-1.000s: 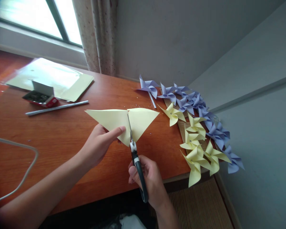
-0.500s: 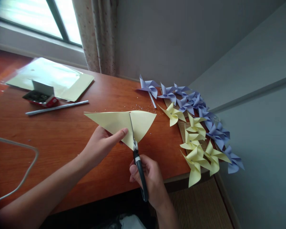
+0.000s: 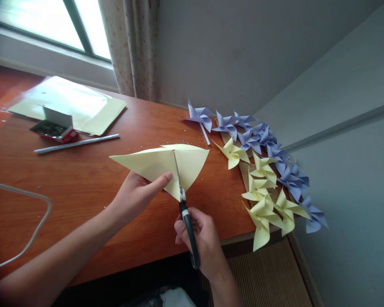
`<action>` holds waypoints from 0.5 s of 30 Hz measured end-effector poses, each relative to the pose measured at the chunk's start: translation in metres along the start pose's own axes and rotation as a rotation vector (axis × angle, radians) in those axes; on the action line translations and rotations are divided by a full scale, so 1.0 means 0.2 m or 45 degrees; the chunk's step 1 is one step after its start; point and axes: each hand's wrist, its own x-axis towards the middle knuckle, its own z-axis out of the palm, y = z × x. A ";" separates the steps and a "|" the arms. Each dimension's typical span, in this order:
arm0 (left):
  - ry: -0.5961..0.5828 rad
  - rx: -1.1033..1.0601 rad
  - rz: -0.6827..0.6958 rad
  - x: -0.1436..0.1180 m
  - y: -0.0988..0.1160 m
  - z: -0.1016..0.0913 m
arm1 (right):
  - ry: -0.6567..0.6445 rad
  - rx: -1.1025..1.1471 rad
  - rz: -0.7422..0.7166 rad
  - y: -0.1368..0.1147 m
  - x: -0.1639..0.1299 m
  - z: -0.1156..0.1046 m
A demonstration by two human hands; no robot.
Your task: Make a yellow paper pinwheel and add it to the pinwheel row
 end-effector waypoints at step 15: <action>0.016 0.028 0.075 0.00 0.00 0.01 | 0.031 -0.026 0.016 0.01 0.00 -0.01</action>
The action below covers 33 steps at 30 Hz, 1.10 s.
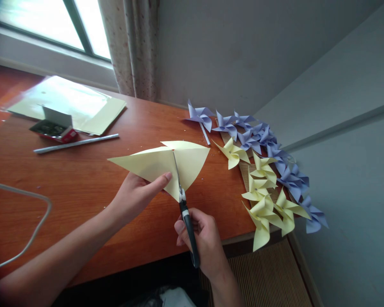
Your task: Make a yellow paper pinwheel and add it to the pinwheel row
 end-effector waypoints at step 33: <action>0.018 0.030 -0.059 -0.01 0.00 0.00 | 0.063 -0.126 0.016 -0.02 -0.01 0.00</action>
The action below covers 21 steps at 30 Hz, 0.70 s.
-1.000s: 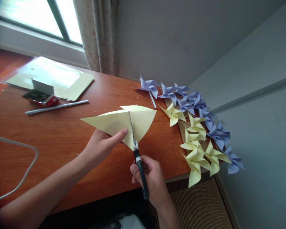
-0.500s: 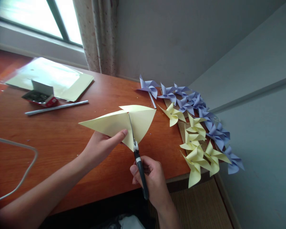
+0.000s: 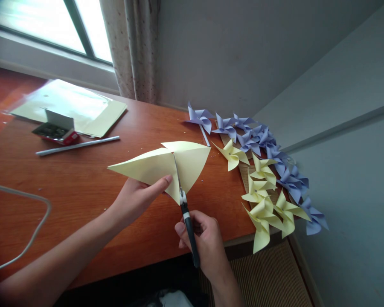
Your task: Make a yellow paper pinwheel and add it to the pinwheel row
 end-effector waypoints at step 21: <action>0.010 -0.011 0.047 0.00 0.02 0.00 | -0.083 0.143 -0.010 0.01 -0.01 0.02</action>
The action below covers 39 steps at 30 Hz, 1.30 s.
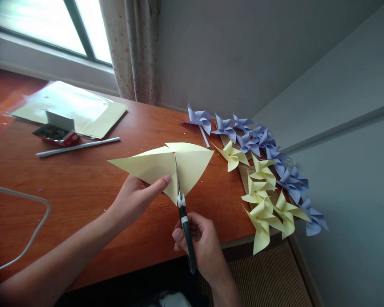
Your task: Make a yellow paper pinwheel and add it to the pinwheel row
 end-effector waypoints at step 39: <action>0.425 -0.326 -0.028 0.12 -0.04 -0.12 | 0.638 -1.546 -0.419 0.02 0.31 -0.16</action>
